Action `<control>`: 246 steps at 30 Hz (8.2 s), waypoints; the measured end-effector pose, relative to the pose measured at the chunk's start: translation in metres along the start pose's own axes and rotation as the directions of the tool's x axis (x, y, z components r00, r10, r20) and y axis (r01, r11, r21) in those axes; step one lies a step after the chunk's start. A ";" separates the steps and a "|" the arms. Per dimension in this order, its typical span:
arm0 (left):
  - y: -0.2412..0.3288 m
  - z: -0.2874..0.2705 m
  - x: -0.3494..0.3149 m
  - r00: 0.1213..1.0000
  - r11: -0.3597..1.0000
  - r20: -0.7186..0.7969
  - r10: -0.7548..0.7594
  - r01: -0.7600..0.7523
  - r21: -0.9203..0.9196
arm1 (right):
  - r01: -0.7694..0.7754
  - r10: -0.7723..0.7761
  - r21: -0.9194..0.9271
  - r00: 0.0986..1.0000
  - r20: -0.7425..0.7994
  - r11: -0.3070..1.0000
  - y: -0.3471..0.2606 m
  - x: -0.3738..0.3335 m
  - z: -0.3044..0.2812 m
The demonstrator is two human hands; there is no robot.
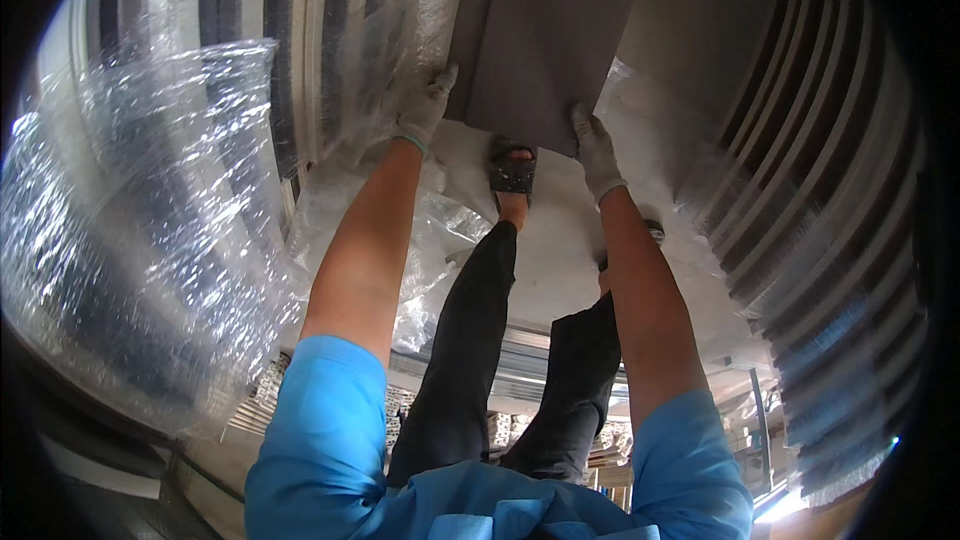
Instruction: The person repeatedly picks up large flat panels from a stack, turns them over, and places them on a nearby table. They also use a blue utility knife to cut plastic wrapping from some panels before stacking them.
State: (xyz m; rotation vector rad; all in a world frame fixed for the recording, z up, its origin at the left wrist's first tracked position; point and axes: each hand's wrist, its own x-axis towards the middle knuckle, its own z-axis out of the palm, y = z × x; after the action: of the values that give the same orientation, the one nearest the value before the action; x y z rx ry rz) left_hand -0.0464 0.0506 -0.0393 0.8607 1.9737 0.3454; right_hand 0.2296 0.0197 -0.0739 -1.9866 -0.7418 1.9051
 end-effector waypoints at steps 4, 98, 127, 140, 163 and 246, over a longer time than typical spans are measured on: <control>0.022 -0.008 0.000 0.975 0.980 0.148 -0.167 0.148 0.132 | -0.027 0.033 0.049 0.993 -0.110 0.998 -0.001 -0.002 0.013; 0.237 -0.057 -0.499 0.320 0.793 0.947 0.028 0.569 -0.216 | -0.553 0.092 -0.113 0.329 -0.940 0.826 0.118 -0.958 0.129; 0.318 0.266 -0.871 -0.476 0.957 0.866 0.155 0.291 -0.011 | 0.076 0.412 0.407 -0.252 -0.876 0.910 0.324 -0.934 -0.090; 0.398 0.511 -1.028 -0.635 0.977 0.750 -0.186 -0.035 0.212 | 0.007 0.467 0.602 -0.638 -0.613 0.799 0.335 -0.943 -0.281; 0.617 0.962 -1.436 -0.940 0.983 0.293 -0.177 -0.157 0.091 | -0.118 0.268 0.753 -0.890 -0.369 0.648 0.359 -1.152 -0.778; 0.599 1.871 -2.154 -0.783 0.181 0.155 -0.602 -0.323 -0.929 | -0.117 0.733 0.986 -0.660 -0.166 0.117 1.008 -1.457 -1.667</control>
State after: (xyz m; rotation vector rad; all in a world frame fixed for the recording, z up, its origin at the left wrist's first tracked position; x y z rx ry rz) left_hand 2.4904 -1.1942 0.6773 -2.7405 2.5248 1.1175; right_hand 2.0493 -1.3743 0.7399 -2.5708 1.8946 -0.2665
